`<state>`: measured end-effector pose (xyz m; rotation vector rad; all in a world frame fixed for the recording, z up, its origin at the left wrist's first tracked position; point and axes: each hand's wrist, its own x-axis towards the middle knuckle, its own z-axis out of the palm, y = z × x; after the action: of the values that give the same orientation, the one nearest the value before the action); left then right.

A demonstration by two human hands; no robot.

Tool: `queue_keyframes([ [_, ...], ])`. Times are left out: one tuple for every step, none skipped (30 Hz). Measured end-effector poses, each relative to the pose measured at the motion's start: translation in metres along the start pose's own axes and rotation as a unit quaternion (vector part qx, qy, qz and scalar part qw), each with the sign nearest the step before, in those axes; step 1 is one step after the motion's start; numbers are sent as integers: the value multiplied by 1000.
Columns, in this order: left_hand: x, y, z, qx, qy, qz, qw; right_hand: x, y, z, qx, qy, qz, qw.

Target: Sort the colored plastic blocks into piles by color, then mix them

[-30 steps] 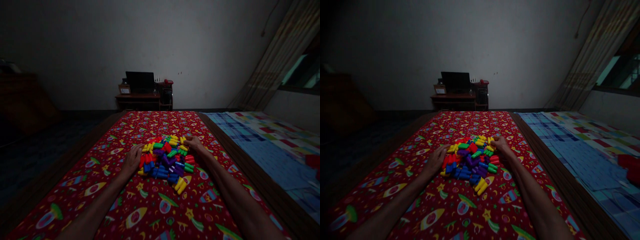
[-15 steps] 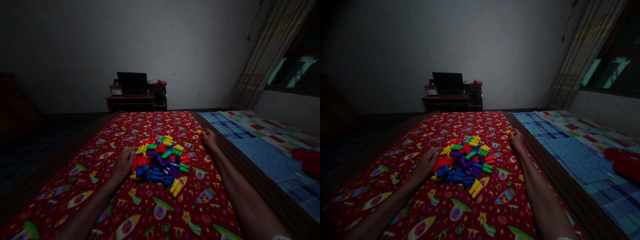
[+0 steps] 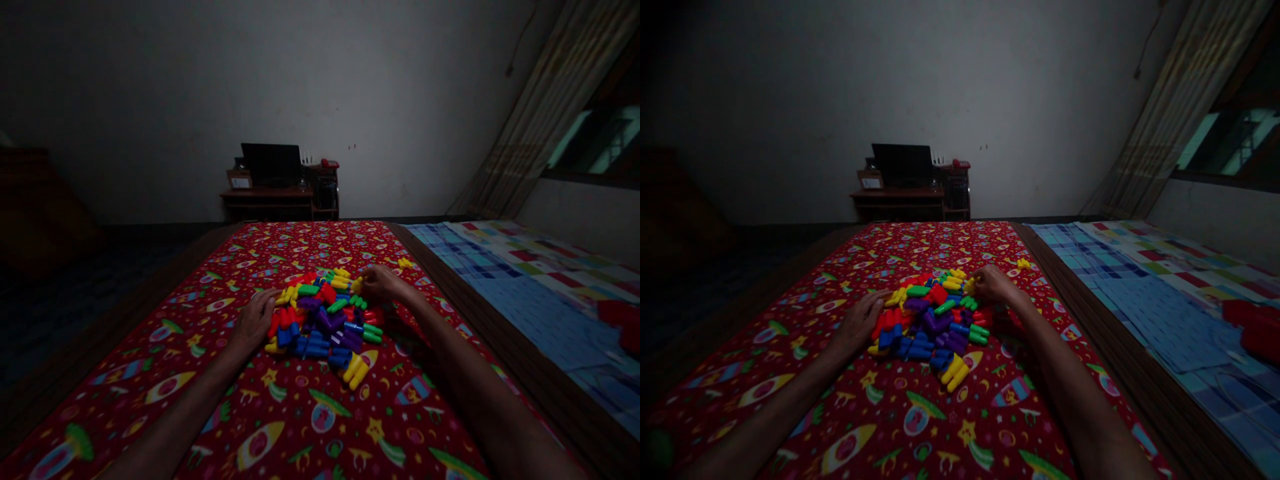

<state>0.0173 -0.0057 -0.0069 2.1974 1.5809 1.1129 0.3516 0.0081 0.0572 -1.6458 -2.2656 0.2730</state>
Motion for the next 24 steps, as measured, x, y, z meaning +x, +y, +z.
queue_keyframes([
  [0, 0, 0, 0, 0, 0, 1000, -1, 8, -1, -23, 40, 26, 999],
  [0, 1, 0, 0, 0, 0, 1000, -2, 17, -2, -44, 82, 55, 994],
  [0, 1, 0, 0, 0, 0, 1000, -4, 28, -3, -60, 122, 84, 987],
  [0, 1, 0, 0, 1, 0, 1000, -6, 40, -4, -67, 156, 114, 979],
  [0, 1, 0, 0, 2, 0, 1000, -8, 51, -3, -67, 185, 144, 970],
  [0, 1, 0, -1, 4, 1, 1000, -11, 61, -3, -61, 209, 172, 961],
  [0, 0, 0, -1, 4, 1, 1000, -13, 70, -2, -53, 226, 198, 952],
  [0, 0, 0, 0, 4, 2, 1000, -15, 78, -2, -45, 237, 220, 945],
  [0, 0, 0, 0, 5, 2, 1000, -17, 83, -2, -39, 243, 235, 940],
  [0, 0, 0, 2, 4, 4, 1000, -18, 85, -2, -36, 246, 243, 938],
  [0, 0, 0, 3, 2, 5, 1000, -18, 84, -3, -37, 248, 245, 937],
  [0, 0, 0, 4, 1, 6, 1000, -16, 81, -5, -40, 253, 241, 936],
  [-1, 0, 0, 6, -1, 7, 1000, -15, 74, -7, -41, 260, 234, 936],
  [-1, 1, 0, 7, -3, 6, 1000, -12, 65, -8, -37, 265, 220, 938],
  [0, 1, -1, 8, -5, 5, 1000, -9, 53, -8, -24, 263, 199, 944],
  [0, 1, -1, 9, -6, 2, 1000, -6, 39, -6, -4, 250, 169, 953],
  [0, 2, -1, 10, -7, 0, 1000, -4, 25, -3, 20, 227, 127, 965],
  [0, 2, -1, 10, -7, -1, 1000, -2, 10, 3, 44, 194, 78, 977],
  [0, 2, -1, 10, -7, -2, 1000, 0, -4, 9, 61, 155, 22, 986],
  [0, 2, -1, 9, -7, -2, 1000, 0, -16, 17, 71, 118, -35, 990],
  [0, 1, -1, 8, -8, -1, 1000, 0, -26, 25, 74, 91, -84, 990],
  [0, 1, -1, 8, -10, 0, 1000, 0, -33, 33, 71, 74, -118, 988],
  [0, 1, -2, 8, -11, 3, 1000, 0, -37, 39, 65, 69, -136, 986],
  [0, 1, -2, 8, -12, 6, 1000, 0, -38, 43, 58, 73, -136, 986],
])
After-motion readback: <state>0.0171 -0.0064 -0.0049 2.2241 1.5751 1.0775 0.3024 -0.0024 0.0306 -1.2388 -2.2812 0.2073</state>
